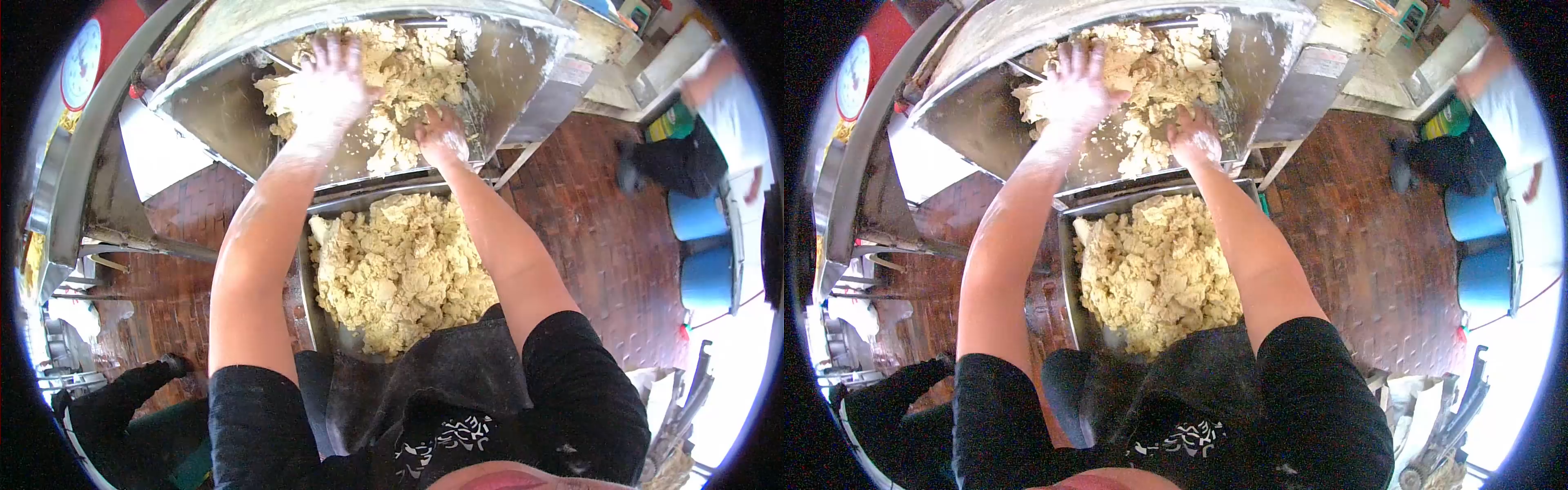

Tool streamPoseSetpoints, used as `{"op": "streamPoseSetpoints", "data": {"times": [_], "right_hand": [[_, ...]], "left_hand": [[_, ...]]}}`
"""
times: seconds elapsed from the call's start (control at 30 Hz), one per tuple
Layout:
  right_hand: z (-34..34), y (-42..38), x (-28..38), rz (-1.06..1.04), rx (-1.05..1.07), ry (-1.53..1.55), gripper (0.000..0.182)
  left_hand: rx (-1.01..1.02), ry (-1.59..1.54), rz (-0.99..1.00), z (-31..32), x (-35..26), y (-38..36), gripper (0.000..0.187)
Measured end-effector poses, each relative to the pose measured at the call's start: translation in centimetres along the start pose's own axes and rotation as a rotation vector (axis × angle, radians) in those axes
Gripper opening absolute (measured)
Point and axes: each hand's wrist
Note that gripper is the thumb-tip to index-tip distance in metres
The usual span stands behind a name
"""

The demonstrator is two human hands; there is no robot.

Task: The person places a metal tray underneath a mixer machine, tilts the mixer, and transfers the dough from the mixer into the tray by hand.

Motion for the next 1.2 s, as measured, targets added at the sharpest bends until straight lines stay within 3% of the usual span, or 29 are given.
{"op": "streamPoseSetpoints", "data": {"times": [0.07, 0.33, 0.43, 0.67, 0.77, 0.87, 1.1, 1.2], "right_hand": [[0.5, 0.1, -0.3, 0.004, 0.019, -0.006, 0.058], [3.1, 0.5, -1.4, -0.068, -0.113, 0.0, 0.057], [3.1, 0.4, -1.2, -0.056, -0.111, -0.009, 0.056], [3.5, 0.4, -1.3, -0.043, -0.134, 0.005, 0.058], [2.4, 0.4, -0.6, -0.026, -0.117, 0.001, 0.059], [2.7, 0.4, -0.9, -0.032, -0.107, 0.022, 0.059], [2.9, 0.3, -1.3, -0.024, -0.087, 0.028, 0.06], [2.4, 0.3, -0.8, -0.029, -0.087, 0.026, 0.06]], "left_hand": [[0.272, 0.262, -0.039, 1.0, -1.5, 1.7, 0.107], [0.717, 0.009, -0.187, 0.1, -1.3, 5.2, 0.091], [0.501, 0.044, -0.151, 1.1, -0.9, 3.9, 0.089], [0.339, -0.015, -0.157, 1.7, -0.6, 3.4, 0.082], [0.407, -0.015, -0.166, 0.9, -0.7, 4.1, 0.081], [0.306, -0.019, -0.079, 2.5, 0.4, 3.6, 0.079], [0.468, 0.036, -0.018, 1.8, 1.0, 6.9, 0.082], [0.496, 0.063, -0.047, 0.1, 0.0, 7.3, 0.074]]}}
Point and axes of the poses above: each hand's wrist, its own y-axis towards the middle knuckle, its own z-axis out of the palm, x = y × z, and after that the axes turned 6 degrees about -x, right-handed
